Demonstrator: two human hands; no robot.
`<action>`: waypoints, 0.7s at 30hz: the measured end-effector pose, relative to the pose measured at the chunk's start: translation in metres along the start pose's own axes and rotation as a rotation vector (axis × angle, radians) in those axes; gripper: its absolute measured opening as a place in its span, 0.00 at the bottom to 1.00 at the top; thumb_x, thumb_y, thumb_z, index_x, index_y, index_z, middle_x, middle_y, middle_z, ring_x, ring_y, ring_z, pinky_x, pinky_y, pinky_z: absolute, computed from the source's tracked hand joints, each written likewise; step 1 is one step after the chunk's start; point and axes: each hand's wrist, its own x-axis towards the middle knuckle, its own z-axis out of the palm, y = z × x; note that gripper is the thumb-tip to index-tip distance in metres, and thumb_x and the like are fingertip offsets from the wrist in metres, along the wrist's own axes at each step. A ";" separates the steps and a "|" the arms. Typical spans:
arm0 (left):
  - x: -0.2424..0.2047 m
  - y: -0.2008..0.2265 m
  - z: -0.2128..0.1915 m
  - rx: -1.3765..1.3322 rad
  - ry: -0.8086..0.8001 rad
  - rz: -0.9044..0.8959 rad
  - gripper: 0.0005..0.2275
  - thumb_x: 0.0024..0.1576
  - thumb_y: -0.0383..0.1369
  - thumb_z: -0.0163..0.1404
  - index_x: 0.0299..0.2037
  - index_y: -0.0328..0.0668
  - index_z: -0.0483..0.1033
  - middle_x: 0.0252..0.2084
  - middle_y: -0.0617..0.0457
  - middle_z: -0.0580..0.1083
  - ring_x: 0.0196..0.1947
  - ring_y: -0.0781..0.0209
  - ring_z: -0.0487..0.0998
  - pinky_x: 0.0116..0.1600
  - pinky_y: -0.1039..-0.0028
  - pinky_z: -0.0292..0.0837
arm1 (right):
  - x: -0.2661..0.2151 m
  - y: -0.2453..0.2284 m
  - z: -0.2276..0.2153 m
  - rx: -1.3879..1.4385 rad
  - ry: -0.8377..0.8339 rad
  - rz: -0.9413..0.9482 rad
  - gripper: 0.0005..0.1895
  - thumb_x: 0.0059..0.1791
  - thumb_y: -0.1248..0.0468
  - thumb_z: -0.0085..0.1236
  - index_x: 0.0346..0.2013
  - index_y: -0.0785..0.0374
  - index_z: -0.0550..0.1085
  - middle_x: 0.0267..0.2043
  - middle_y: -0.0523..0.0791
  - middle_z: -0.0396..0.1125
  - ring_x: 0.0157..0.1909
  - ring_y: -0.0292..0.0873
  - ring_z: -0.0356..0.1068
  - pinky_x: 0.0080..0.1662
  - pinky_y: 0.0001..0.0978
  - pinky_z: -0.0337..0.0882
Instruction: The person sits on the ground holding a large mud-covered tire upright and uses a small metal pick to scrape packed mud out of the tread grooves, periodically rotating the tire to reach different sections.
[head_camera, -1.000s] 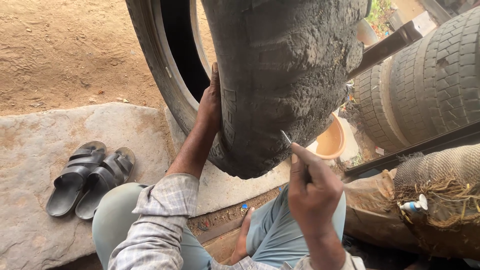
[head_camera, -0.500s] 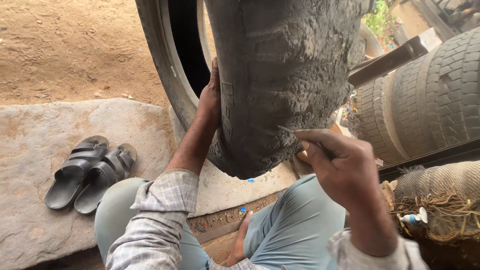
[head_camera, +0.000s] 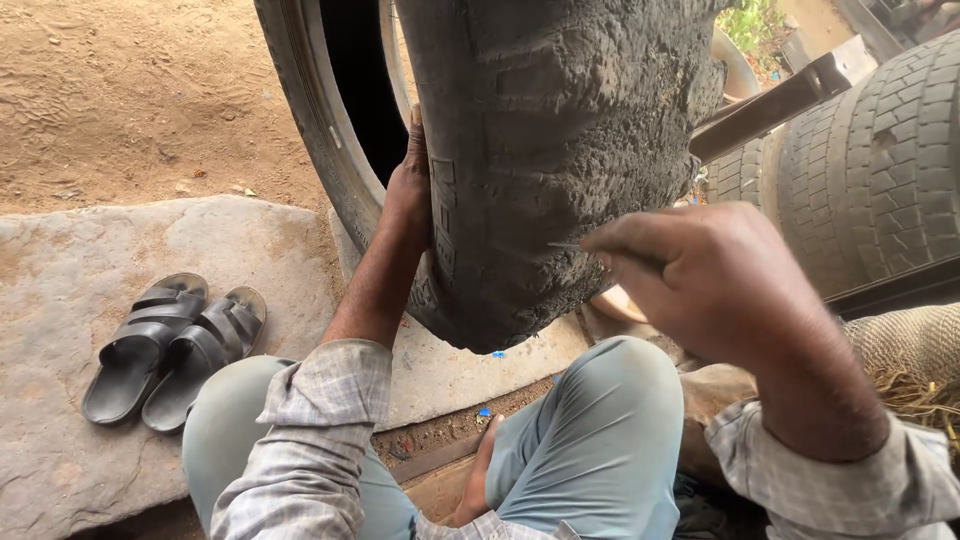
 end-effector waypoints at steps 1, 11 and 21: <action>-0.001 0.000 0.000 0.007 0.000 0.002 0.53 0.47 0.72 0.36 0.66 0.22 0.62 0.61 0.24 0.71 0.61 0.34 0.76 0.59 0.47 0.79 | 0.001 0.004 -0.001 0.024 -0.040 0.016 0.09 0.49 0.61 0.62 0.41 0.60 0.83 0.28 0.45 0.78 0.19 0.35 0.75 0.25 0.29 0.75; 0.010 -0.009 -0.007 0.058 0.024 0.005 0.55 0.44 0.74 0.36 0.68 0.24 0.59 0.63 0.23 0.68 0.63 0.32 0.72 0.59 0.41 0.77 | 0.024 0.001 -0.021 0.096 -0.259 0.319 0.14 0.47 0.57 0.64 0.47 0.54 0.83 0.32 0.46 0.80 0.26 0.39 0.78 0.32 0.33 0.78; 0.012 -0.010 -0.008 0.041 0.013 0.017 0.55 0.44 0.74 0.37 0.66 0.22 0.62 0.61 0.25 0.71 0.62 0.34 0.75 0.59 0.45 0.78 | 0.030 0.017 -0.002 0.190 -0.357 0.270 0.14 0.46 0.60 0.63 0.46 0.54 0.83 0.35 0.44 0.80 0.30 0.37 0.78 0.38 0.33 0.79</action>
